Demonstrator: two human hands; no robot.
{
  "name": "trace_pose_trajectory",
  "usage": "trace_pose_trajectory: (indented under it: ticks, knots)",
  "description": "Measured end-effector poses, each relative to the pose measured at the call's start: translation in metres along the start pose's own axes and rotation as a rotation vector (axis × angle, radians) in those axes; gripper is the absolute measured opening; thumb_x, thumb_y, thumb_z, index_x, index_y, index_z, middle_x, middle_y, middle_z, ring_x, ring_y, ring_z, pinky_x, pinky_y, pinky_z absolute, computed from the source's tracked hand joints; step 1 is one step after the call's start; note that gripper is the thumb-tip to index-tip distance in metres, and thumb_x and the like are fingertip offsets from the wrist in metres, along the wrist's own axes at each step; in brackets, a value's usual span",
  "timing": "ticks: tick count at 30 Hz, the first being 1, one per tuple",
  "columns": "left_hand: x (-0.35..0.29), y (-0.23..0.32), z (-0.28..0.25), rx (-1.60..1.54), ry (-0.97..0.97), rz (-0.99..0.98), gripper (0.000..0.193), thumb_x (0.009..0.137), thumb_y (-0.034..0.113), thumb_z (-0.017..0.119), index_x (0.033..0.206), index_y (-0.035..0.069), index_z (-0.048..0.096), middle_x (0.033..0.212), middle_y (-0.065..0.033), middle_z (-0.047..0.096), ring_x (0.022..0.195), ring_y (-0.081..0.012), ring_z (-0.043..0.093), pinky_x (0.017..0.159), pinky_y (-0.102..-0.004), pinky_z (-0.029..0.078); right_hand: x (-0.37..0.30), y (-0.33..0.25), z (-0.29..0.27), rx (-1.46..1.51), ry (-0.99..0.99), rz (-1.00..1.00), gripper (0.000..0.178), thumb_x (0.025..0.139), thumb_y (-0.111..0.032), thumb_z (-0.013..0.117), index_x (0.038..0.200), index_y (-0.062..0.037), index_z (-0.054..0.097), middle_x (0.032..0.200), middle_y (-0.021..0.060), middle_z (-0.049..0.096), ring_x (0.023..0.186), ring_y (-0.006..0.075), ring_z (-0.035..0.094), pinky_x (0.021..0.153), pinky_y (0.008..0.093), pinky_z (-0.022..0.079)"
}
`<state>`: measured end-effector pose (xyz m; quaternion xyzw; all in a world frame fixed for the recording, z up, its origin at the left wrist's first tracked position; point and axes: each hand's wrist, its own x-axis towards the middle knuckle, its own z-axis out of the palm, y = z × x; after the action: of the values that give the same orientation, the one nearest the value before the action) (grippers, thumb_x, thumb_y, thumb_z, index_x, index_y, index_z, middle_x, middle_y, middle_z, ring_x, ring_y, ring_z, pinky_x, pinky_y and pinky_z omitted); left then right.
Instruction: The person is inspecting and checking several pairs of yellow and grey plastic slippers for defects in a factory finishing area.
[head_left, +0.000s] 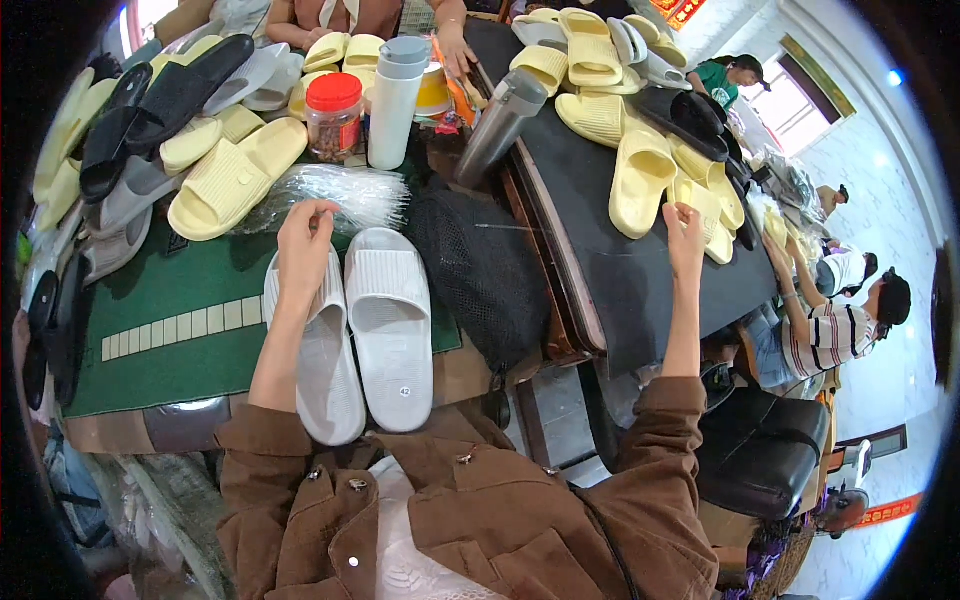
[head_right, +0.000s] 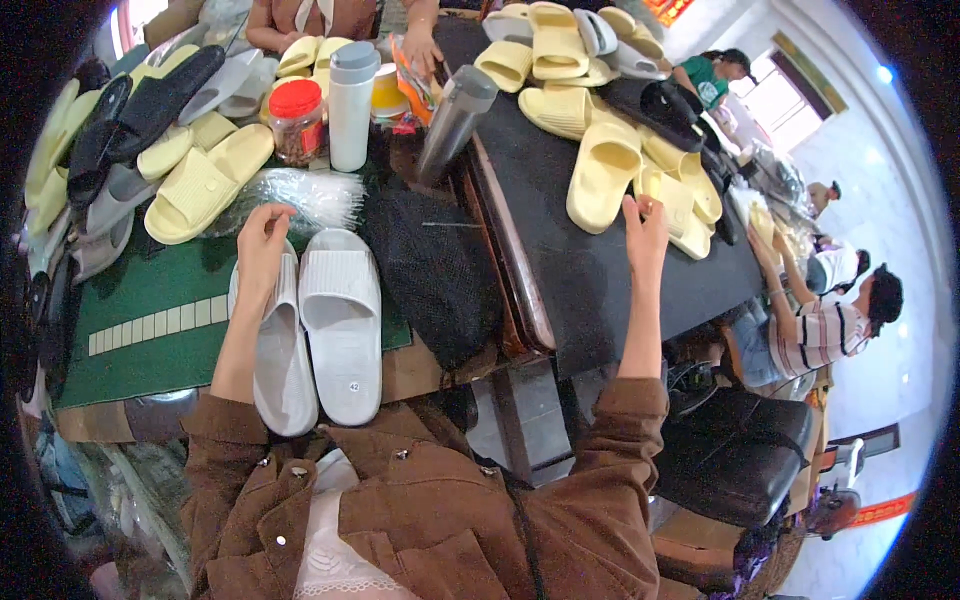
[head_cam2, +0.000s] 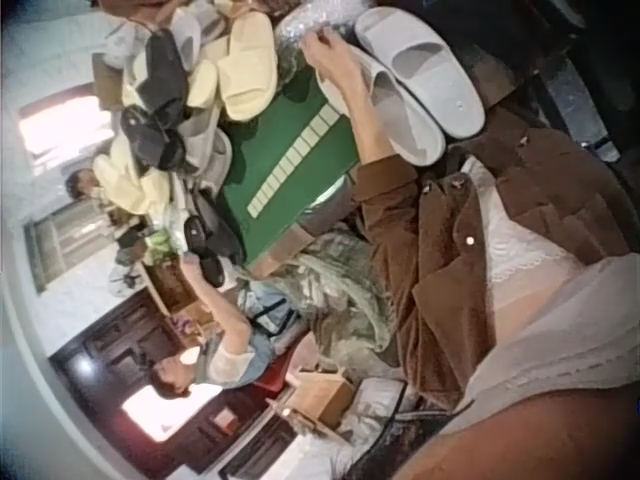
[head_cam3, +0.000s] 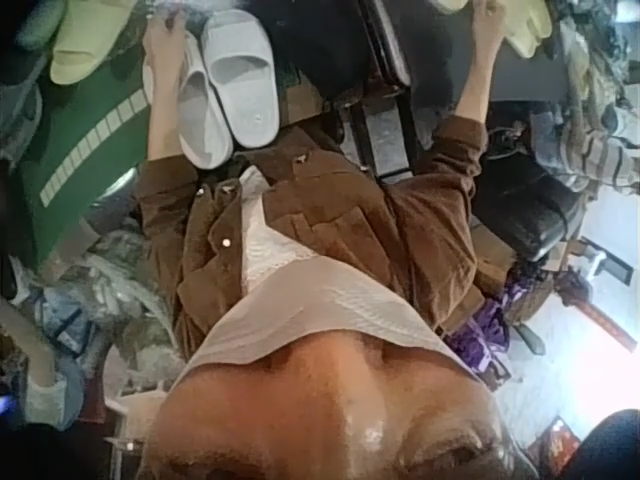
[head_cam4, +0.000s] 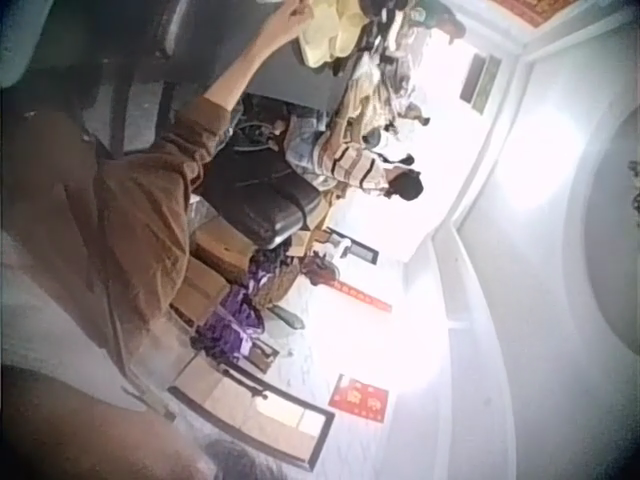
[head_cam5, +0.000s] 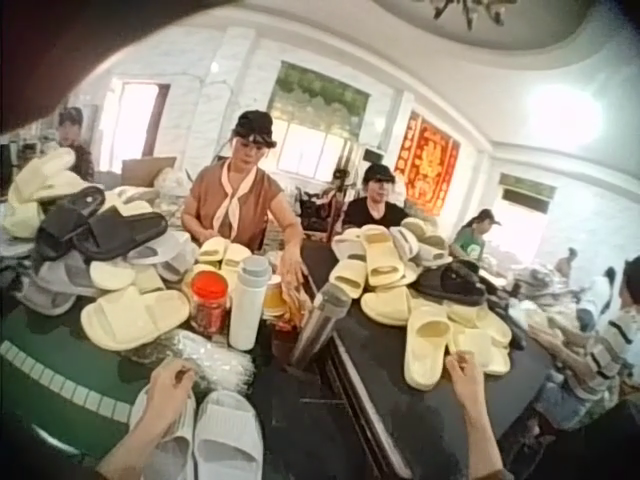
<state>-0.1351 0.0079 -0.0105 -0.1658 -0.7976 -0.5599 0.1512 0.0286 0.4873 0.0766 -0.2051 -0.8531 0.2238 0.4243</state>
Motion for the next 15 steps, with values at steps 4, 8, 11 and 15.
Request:
trace_pose_trajectory:
  ticks: [4, 8, 11, 15]
  knots:
    - [0.000, 0.002, 0.001, 0.015, -0.007, -0.002, 0.013, 0.088, 0.003, 0.054, 0.096, -0.001, 0.064, 0.088, -0.0089, 0.059, 0.073, -0.0155, 0.055, 0.069, -0.0282, 0.045, 0.017, 0.028, 0.018, -0.019, -0.196, 0.197, 0.060, 0.083, -0.043, 0.066, 0.109, 0.0104, 0.058, 0.094, 0.0179, 0.066, 0.089, 0.0274, 0.063, 0.081, 0.0346, 0.047]
    - [0.000, 0.003, 0.001, 0.023, -0.021, -0.021, 0.013, 0.088, 0.004, 0.055, 0.096, -0.001, 0.064, 0.089, -0.0095, 0.060, 0.074, -0.0161, 0.056, 0.070, -0.0280, 0.045, 0.025, 0.023, 0.035, -0.172, -0.283, 0.264, 0.053, 0.083, -0.043, 0.065, 0.095, 0.0086, 0.064, 0.085, 0.0165, 0.066, 0.081, 0.0215, 0.062, 0.074, 0.0331, 0.046]
    - [-0.001, 0.000, -0.001, 0.034, -0.026, -0.017, 0.013, 0.088, 0.004, 0.055, 0.096, -0.001, 0.064, 0.089, -0.0099, 0.060, 0.075, -0.0166, 0.057, 0.070, -0.0282, 0.046, 0.024, 0.024, 0.032, 0.061, -0.257, 0.340, 0.049, 0.084, -0.040, 0.065, 0.097, 0.0077, 0.063, 0.085, 0.0147, 0.066, 0.079, 0.0197, 0.060, 0.072, 0.0326, 0.046]
    - [0.000, 0.005, 0.000, 0.048, -0.031, -0.008, 0.013, 0.088, 0.004, 0.054, 0.096, -0.001, 0.064, 0.089, -0.0100, 0.060, 0.076, -0.0171, 0.057, 0.071, -0.0287, 0.046, 0.012, 0.010, 0.020, 0.357, -0.069, 0.331, 0.043, 0.090, -0.032, 0.060, 0.107, 0.0074, 0.060, 0.107, 0.0119, 0.061, 0.096, 0.0169, 0.054, 0.082, 0.0302, 0.042]
